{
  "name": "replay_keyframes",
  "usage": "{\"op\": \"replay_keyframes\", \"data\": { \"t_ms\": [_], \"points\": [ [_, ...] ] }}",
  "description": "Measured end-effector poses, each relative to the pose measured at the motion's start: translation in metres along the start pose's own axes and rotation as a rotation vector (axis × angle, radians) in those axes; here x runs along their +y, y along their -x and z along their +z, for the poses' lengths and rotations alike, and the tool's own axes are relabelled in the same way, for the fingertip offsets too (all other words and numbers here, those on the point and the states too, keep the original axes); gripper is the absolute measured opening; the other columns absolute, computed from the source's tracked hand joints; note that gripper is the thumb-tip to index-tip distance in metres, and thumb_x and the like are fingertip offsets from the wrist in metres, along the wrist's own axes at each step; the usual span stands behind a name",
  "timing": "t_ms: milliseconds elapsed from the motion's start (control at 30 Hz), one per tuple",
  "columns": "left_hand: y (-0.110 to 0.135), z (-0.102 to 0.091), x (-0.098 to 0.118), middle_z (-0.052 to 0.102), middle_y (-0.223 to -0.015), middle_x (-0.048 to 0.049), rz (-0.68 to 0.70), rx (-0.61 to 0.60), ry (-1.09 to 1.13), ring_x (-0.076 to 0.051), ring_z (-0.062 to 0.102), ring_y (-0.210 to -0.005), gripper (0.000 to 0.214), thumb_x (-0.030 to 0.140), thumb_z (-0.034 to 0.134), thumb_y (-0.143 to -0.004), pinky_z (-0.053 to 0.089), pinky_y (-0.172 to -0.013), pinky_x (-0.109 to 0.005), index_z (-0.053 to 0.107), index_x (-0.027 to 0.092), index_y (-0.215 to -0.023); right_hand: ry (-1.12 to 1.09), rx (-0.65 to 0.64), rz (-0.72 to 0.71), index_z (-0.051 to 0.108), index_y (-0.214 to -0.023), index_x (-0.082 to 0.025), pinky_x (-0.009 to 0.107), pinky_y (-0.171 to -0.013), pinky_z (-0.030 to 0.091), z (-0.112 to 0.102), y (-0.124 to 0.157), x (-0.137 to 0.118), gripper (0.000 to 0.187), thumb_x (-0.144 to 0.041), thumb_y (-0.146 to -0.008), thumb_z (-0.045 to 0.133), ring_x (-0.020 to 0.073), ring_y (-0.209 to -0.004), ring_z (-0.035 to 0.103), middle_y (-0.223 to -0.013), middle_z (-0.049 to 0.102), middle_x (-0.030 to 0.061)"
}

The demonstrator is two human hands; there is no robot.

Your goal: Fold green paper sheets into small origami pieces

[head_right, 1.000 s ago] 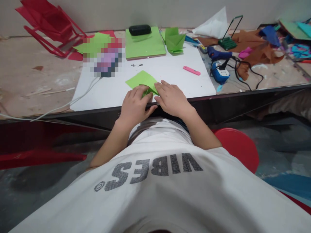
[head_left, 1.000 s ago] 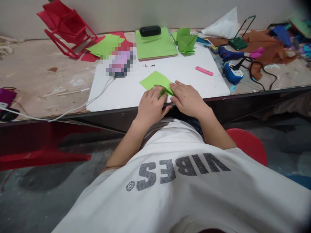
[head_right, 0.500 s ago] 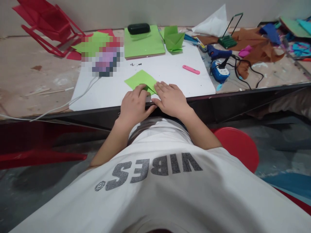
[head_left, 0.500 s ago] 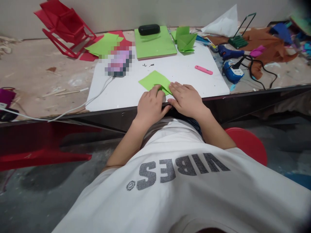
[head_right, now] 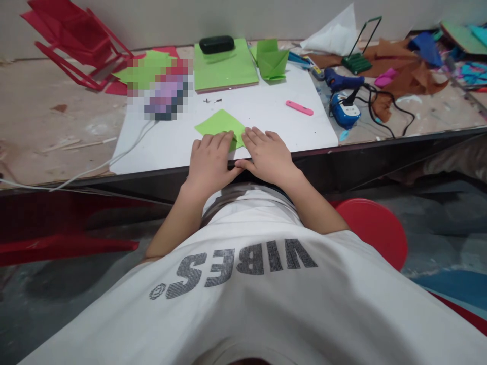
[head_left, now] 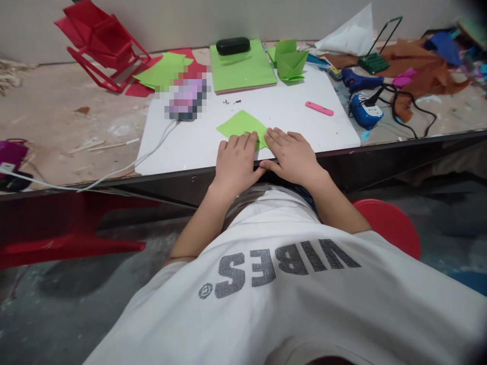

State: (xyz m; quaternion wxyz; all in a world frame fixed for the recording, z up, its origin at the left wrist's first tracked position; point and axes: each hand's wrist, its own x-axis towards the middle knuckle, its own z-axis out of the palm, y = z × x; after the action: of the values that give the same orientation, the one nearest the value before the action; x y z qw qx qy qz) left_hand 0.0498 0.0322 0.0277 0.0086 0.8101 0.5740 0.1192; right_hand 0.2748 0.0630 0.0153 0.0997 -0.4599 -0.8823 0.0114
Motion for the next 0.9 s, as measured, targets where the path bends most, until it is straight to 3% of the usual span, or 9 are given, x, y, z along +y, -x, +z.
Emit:
{"op": "replay_keyframes", "data": {
  "t_ms": [200,333,400,533,733,900],
  "points": [
    [-0.001,0.002,-0.002,0.069,-0.189,-0.028,0.002,0.001,0.011,-0.06,0.062,-0.17,0.084,0.055,0.077,-0.117,0.053,-0.139,-0.072,0.06,0.021,-0.192,-0.021,0.008,0.0,0.057,-0.199,-0.009,0.073,-0.152,0.044,0.0,0.0,0.001,0.086,-0.066,-0.135,0.051,0.0532,-0.192,0.053,-0.207,0.051,0.0273],
    [-0.005,-0.002,-0.008,0.069,-0.184,-0.0314,0.004,-0.019,0.021,-0.065,0.06,-0.17,0.098,0.072,0.088,-0.111,0.05,-0.141,-0.073,0.061,0.022,-0.191,-0.06,0.012,-0.008,0.066,-0.193,-0.01,0.071,-0.149,0.046,-0.006,-0.001,0.004,0.076,-0.058,-0.136,0.051,0.0521,-0.189,0.056,-0.203,0.058,0.0269],
    [-0.01,-0.006,-0.014,0.068,-0.182,-0.0322,0.024,-0.054,0.027,-0.066,0.059,-0.17,0.107,0.085,0.091,-0.107,0.05,-0.141,-0.073,0.064,0.022,-0.189,-0.08,0.014,-0.015,0.073,-0.186,-0.011,0.069,-0.145,0.049,-0.011,-0.004,0.006,0.068,-0.049,-0.135,0.051,0.0509,-0.186,0.06,-0.2,0.063,0.026],
    [-0.024,-0.013,-0.031,0.069,-0.177,-0.0328,0.035,-0.103,0.04,-0.068,0.062,-0.168,0.111,0.101,0.078,-0.107,0.052,-0.139,-0.071,0.071,0.019,-0.181,-0.1,0.009,-0.044,0.09,-0.163,-0.018,0.063,-0.127,0.058,-0.023,-0.011,0.016,0.054,-0.037,-0.132,0.049,0.0474,-0.168,0.075,-0.184,0.08,0.0207],
    [-0.033,-0.015,-0.047,0.069,-0.178,-0.0291,0.025,-0.091,0.065,-0.067,0.058,-0.172,0.102,0.098,0.083,-0.106,0.05,-0.141,-0.075,0.08,0.021,-0.174,-0.09,-0.023,-0.126,0.096,-0.147,-0.025,0.055,-0.111,0.056,-0.039,-0.024,0.037,0.038,-0.036,-0.121,0.07,0.0468,-0.139,0.083,-0.146,0.095,0.0165],
    [-0.039,-0.014,-0.047,0.076,-0.18,-0.0211,0.076,-0.047,0.122,-0.058,0.056,-0.179,0.07,0.073,0.083,-0.111,0.044,-0.149,-0.077,0.088,0.026,-0.163,-0.034,-0.011,-0.19,0.095,-0.141,-0.02,0.056,-0.113,0.05,-0.038,-0.036,0.044,0.036,-0.031,-0.12,0.067,0.0464,-0.125,0.084,-0.13,0.096,0.0211]
  ]
}}
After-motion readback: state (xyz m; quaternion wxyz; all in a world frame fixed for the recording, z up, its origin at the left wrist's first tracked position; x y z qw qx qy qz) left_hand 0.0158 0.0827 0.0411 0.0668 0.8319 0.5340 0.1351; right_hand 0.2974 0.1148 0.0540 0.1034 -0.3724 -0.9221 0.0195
